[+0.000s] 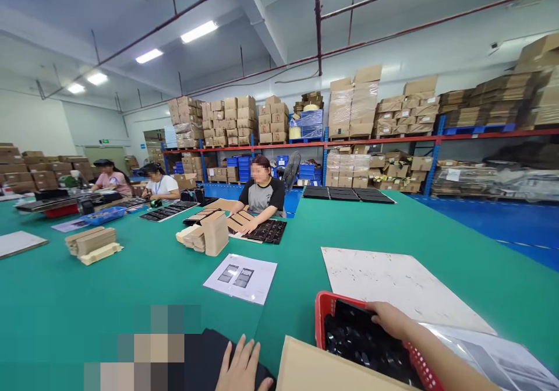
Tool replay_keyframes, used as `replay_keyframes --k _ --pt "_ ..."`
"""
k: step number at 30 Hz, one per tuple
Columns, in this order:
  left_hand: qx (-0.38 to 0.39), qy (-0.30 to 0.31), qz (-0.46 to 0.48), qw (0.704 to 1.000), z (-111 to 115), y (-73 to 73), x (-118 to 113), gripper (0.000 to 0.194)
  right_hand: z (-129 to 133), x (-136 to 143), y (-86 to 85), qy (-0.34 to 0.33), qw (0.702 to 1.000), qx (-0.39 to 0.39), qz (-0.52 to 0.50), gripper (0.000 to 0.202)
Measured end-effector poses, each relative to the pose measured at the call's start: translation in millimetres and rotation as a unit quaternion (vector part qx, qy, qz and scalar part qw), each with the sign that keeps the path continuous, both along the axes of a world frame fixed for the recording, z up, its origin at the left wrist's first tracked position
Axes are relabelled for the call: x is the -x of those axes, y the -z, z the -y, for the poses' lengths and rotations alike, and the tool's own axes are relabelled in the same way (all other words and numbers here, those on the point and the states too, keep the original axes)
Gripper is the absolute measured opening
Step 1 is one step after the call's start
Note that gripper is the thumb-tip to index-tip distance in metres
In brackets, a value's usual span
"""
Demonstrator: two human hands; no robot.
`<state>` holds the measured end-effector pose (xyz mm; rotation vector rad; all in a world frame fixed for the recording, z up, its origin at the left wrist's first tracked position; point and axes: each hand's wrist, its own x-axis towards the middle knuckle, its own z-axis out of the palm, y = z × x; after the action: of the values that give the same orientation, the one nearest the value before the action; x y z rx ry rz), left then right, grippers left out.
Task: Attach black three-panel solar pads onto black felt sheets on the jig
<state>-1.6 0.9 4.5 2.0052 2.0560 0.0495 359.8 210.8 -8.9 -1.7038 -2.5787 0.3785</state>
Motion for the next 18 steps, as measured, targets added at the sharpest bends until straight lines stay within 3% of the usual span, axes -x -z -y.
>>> replay_keyframes --k 5,10,12,14,18 --pt "0.012 0.005 0.017 1.000 -2.1 1.7 4.2 0.066 -2.9 4.7 -1.3 0.011 0.999 -0.019 0.049 0.038" --pt "-0.013 0.000 0.028 1.000 -4.2 15.6 7.9 0.065 22.9 24.4 -8.5 0.022 0.982 -0.157 0.099 0.043" --pt "-0.020 -0.007 0.027 0.999 -3.8 17.6 7.7 0.064 32.7 29.6 -9.4 0.016 0.990 -0.114 0.078 0.033" --pt "-0.020 -0.008 0.030 0.999 -2.4 16.2 6.9 0.064 40.8 31.2 -5.9 0.002 0.999 -0.009 0.043 0.021" --pt "-0.015 -0.003 0.048 0.999 1.7 7.4 4.2 0.065 52.2 26.6 6.4 0.005 0.994 0.100 0.033 0.034"
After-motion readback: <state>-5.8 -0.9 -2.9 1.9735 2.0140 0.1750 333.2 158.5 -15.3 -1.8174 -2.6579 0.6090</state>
